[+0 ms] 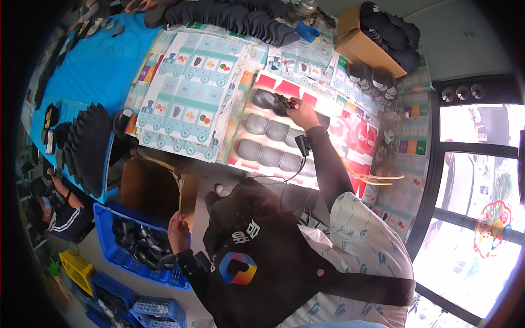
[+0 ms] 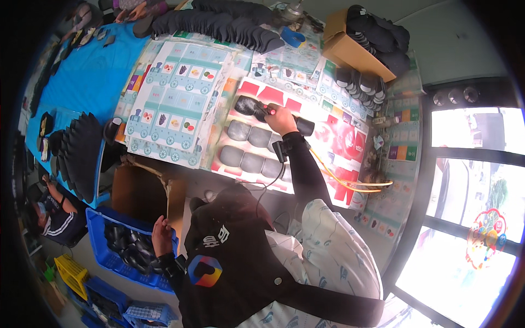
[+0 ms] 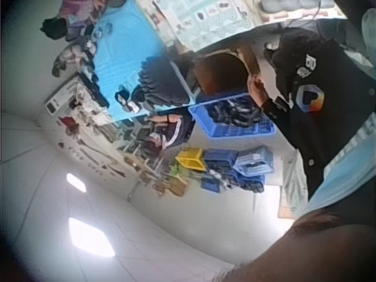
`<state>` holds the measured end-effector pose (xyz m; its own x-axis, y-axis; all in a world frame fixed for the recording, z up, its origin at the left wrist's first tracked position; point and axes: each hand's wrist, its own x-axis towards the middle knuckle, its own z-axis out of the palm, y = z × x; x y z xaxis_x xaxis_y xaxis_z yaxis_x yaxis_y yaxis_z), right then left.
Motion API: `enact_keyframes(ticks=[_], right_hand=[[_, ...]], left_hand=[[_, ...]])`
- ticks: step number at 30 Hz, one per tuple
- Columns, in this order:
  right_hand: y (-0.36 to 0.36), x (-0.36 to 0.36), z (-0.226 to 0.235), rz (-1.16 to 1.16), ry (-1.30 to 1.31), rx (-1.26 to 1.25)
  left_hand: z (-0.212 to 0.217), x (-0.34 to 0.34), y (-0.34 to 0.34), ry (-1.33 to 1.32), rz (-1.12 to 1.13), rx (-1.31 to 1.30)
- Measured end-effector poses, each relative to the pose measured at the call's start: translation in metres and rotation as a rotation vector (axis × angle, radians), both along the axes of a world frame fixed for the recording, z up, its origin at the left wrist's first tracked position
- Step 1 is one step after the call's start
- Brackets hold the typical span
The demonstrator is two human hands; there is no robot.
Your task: The person takes black shoe parts from a blue bin, arranges them on a template, and applies a substance using a pneumatic spray tool.
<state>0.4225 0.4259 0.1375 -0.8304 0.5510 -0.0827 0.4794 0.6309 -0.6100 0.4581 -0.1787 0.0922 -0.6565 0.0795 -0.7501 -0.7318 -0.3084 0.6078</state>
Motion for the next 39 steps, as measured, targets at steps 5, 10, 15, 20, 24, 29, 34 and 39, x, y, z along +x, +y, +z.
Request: enact_keyframes(ticks=[5, 10, 15, 20, 24, 29, 34, 39], right_hand=[[-0.007, -0.008, 0.011, 0.074, -0.018, -0.085], [-0.004, -0.01, 0.005, 0.103, -0.015, -0.025], [-0.004, -0.014, 0.005, 0.037, -0.156, 0.058], [-0.008, -0.014, 0.0, 0.106, -0.034, 0.04], [-0.012, -0.017, -0.003, 0.124, 0.018, 0.041], [-0.008, -0.017, -0.023, 0.198, -0.008, 0.057], [-0.012, -0.014, -0.033, 0.22, -0.041, 0.043], [-0.016, -0.007, -0.029, 0.182, -0.063, 0.091]], left_hand=[[0.004, -0.003, 0.007, -0.005, -0.018, -0.039], [0.002, -0.001, 0.005, 0.019, -0.034, -0.017], [0.005, 0.002, 0.005, 0.027, -0.017, -0.03], [0.007, 0.003, 0.007, 0.027, -0.017, -0.019], [0.011, 0.005, 0.01, 0.026, -0.018, -0.04], [0.008, 0.008, 0.006, 0.031, -0.013, -0.005], [0.014, 0.01, 0.013, 0.021, -0.014, -0.045], [0.013, 0.013, 0.013, 0.019, -0.003, -0.021]])
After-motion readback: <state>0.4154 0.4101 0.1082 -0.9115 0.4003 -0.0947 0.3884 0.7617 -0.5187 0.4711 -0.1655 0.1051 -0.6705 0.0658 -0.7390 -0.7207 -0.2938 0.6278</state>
